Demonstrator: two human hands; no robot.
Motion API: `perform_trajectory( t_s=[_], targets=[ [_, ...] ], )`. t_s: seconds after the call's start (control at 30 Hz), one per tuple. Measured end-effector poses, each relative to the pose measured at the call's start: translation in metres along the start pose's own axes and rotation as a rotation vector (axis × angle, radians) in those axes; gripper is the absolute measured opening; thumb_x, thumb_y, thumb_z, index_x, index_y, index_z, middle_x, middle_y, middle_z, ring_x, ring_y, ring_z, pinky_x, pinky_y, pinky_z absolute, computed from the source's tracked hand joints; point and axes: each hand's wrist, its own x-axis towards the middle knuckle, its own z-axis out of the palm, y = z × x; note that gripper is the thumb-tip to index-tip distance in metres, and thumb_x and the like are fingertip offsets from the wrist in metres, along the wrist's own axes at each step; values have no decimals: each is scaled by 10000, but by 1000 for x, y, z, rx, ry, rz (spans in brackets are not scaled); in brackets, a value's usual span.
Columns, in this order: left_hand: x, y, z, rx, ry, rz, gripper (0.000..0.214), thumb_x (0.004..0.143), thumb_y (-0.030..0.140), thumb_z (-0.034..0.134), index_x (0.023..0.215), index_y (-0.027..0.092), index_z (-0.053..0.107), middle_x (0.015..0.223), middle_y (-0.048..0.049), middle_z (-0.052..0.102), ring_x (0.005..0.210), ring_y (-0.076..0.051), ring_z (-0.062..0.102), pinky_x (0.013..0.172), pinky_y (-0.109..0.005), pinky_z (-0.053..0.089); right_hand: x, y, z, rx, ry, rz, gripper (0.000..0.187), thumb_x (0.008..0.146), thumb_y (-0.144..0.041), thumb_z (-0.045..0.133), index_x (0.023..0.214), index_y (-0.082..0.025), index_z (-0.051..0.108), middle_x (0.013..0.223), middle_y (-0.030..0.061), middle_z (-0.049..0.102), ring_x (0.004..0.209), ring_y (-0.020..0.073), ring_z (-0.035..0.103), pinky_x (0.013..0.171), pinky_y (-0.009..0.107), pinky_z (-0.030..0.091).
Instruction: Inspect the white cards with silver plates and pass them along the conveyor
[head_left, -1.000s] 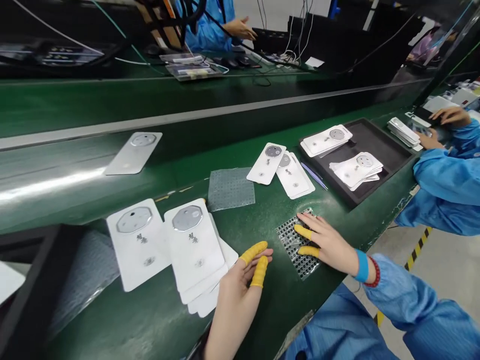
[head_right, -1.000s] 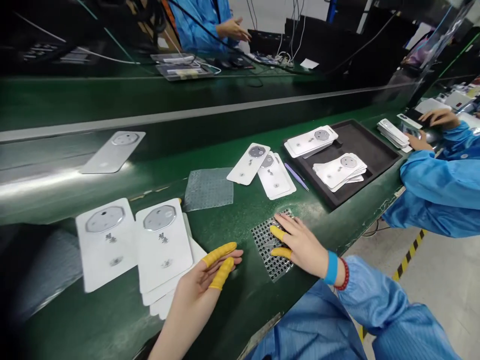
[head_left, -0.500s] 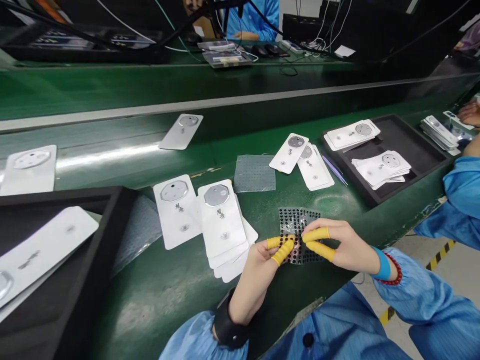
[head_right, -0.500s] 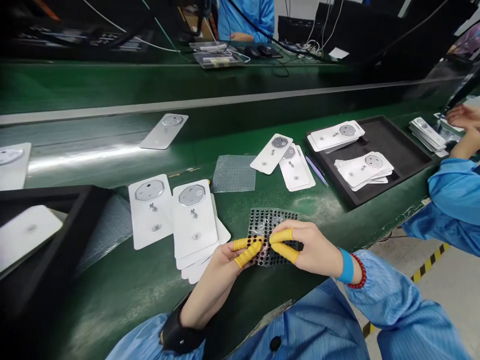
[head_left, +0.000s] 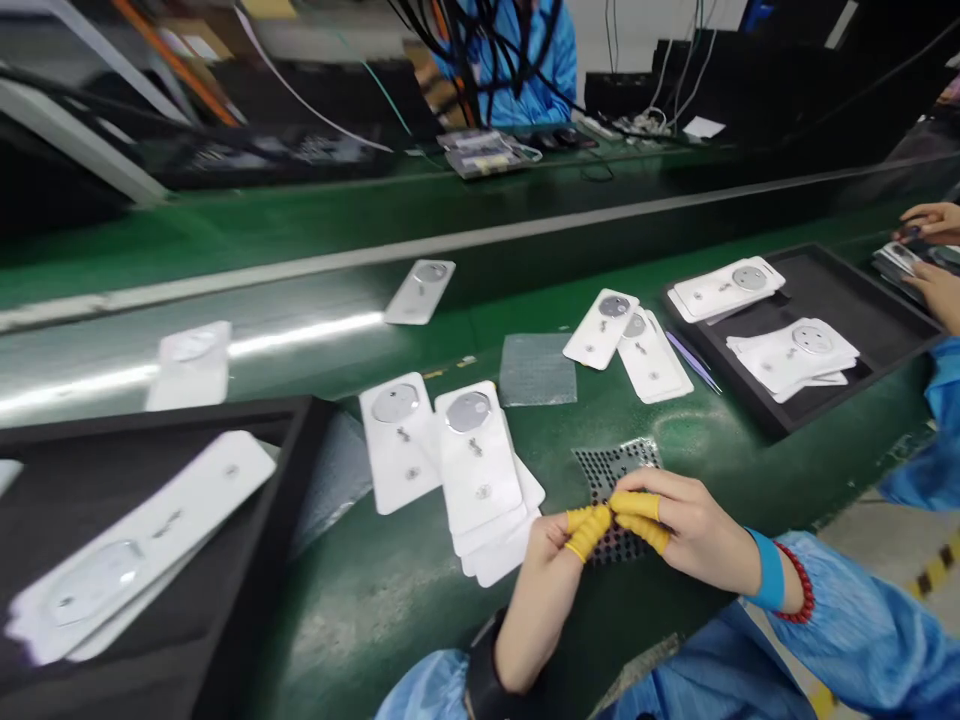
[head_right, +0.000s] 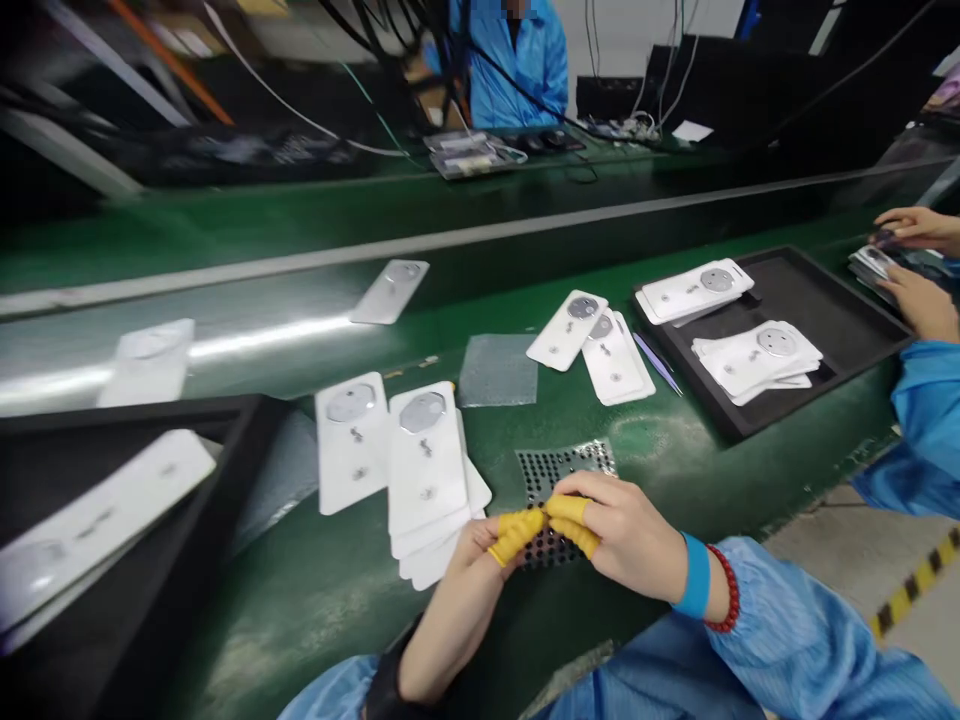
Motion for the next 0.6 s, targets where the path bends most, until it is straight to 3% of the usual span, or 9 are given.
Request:
perform_trajectory(
  t_s=[0.13, 0.33, 0.5, 0.6],
  targets=[
    [-1, -6, 2, 33, 50, 53, 238, 646, 402, 806, 598, 173, 761, 604, 6, 648, 599, -120, 434, 607, -242, 347, -4, 8, 8, 83, 11, 85, 194, 910, -95, 502, 999, -212, 628, 947, 68, 670, 812, 175, 671, 699, 281, 589],
    [3, -18, 7, 33, 92, 55, 356, 650, 505, 784, 606, 155, 731, 602, 6, 579, 617, -126, 408, 625, -255, 332, -19, 18, 24, -31, 61, 30, 446, 703, 45, 356, 990, -216, 576, 1014, 97, 646, 899, 222, 675, 746, 326, 611],
    [11, -23, 7, 67, 15, 49, 430, 638, 538, 788, 591, 115, 727, 573, 17, 497, 587, -96, 343, 594, -248, 287, -37, 42, 28, -64, 70, 53, 431, 761, -3, 399, 1086, -214, 587, 1155, 71, 640, 1057, 188, 673, 884, 237, 583],
    [15, -23, 6, 80, -10, 69, 447, 616, 561, 799, 588, 118, 740, 584, 18, 507, 589, -84, 349, 589, -233, 297, -50, 61, 32, -47, 94, 16, 477, 745, -34, 459, 1141, -244, 624, 1199, 20, 659, 1049, 196, 692, 902, 202, 576]
  ],
)
